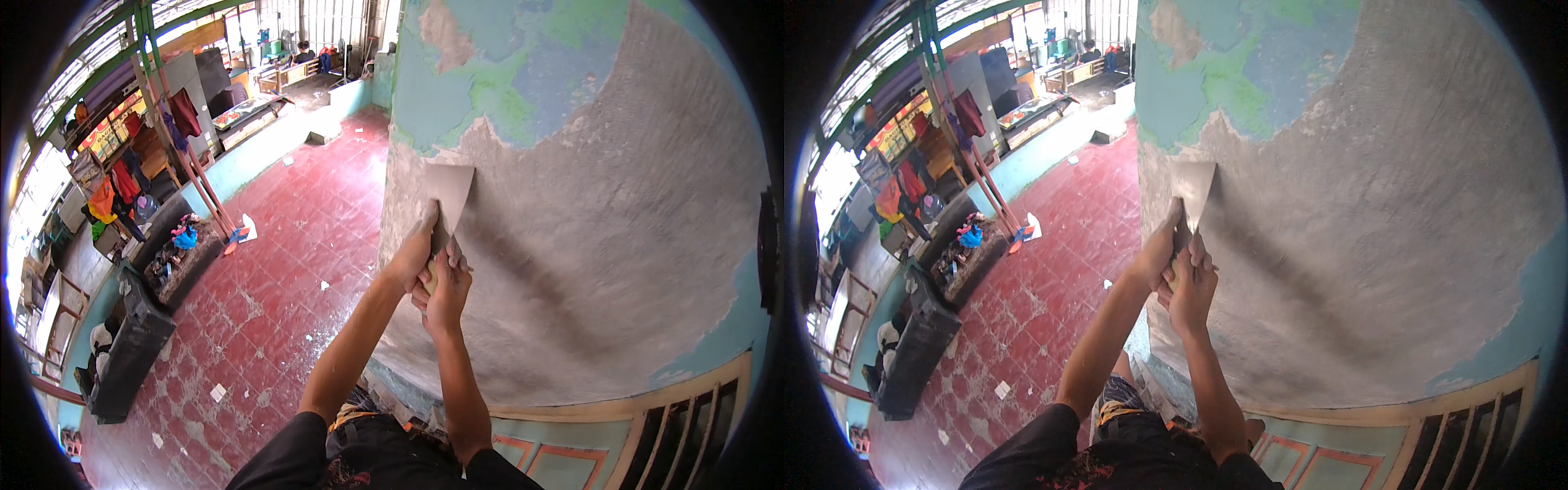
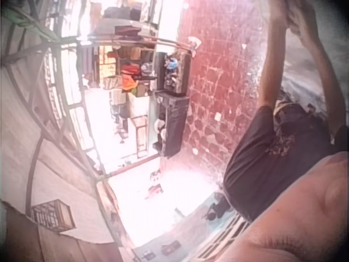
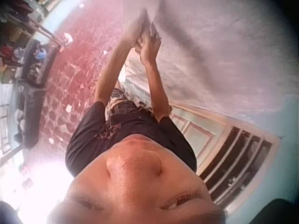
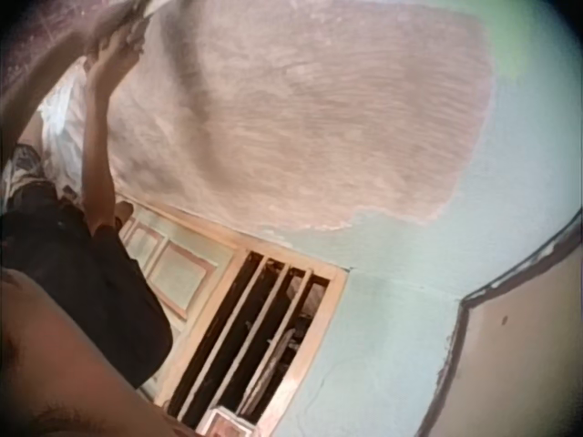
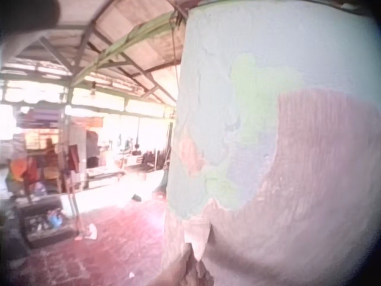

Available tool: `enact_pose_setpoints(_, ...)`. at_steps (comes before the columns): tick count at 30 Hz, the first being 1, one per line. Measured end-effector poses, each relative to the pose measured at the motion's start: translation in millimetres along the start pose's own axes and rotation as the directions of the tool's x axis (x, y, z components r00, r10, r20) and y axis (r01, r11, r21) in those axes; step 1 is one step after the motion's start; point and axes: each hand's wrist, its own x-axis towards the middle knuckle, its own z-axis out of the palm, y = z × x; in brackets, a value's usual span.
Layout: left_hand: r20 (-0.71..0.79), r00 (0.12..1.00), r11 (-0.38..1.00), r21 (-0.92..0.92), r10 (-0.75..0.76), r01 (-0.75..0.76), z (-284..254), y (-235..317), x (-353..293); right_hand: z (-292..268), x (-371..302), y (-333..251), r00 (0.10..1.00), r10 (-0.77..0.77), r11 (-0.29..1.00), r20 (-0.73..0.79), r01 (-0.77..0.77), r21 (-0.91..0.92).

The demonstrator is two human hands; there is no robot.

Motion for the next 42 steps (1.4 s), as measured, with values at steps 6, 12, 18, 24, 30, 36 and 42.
enact_pose_setpoints(6, -0.044, 0.998, 0.999, -0.01, 0.04, -0.041, -9, 7, 10, 6, 6, -7, 0.992, 0.028, 0.996, 0.125, -0.039, 0.086)
enact_pose_setpoints(12, -0.159, 0.974, 0.966, 0.228, 0.163, -0.124, -2, 10, 6, 8, 2, -6, 0.999, -0.02, 0.998, 0.036, 0.017, 0.057)
enact_pose_setpoints(18, -0.134, 0.983, 0.978, 0.183, 0.122, -0.096, -3, 14, 4, 18, 7, -13, 0.999, -0.025, 0.998, 0.023, 0.023, 0.063)
enact_pose_setpoints(24, -0.175, 0.974, 0.972, 0.208, 0.147, -0.11, -3, 22, 14, 17, 17, -14, 0.996, -0.064, 0.998, 0.07, 0.063, 0.015)
enact_pose_setpoints(30, -0.166, 0.975, 0.955, 0.28, 0.151, -0.1, -13, 18, 7, 18, 6, -6, 0.999, 0.0, 0.999, 0.053, -0.003, 0.049)
enact_pose_setpoints(36, -0.083, 0.987, 0.988, 0.085, 0.136, -0.129, -4, 5, -4, -5, -3, -11, 0.975, 0.106, 0.987, 0.197, -0.127, 0.099)
enact_pose_setpoints(42, -0.006, 0.969, 0.96, 0.135, 0.249, -0.246, -8, -12, -2, -25, -32, -15, 0.97, -0.114, 0.956, 0.216, 0.167, -0.242)
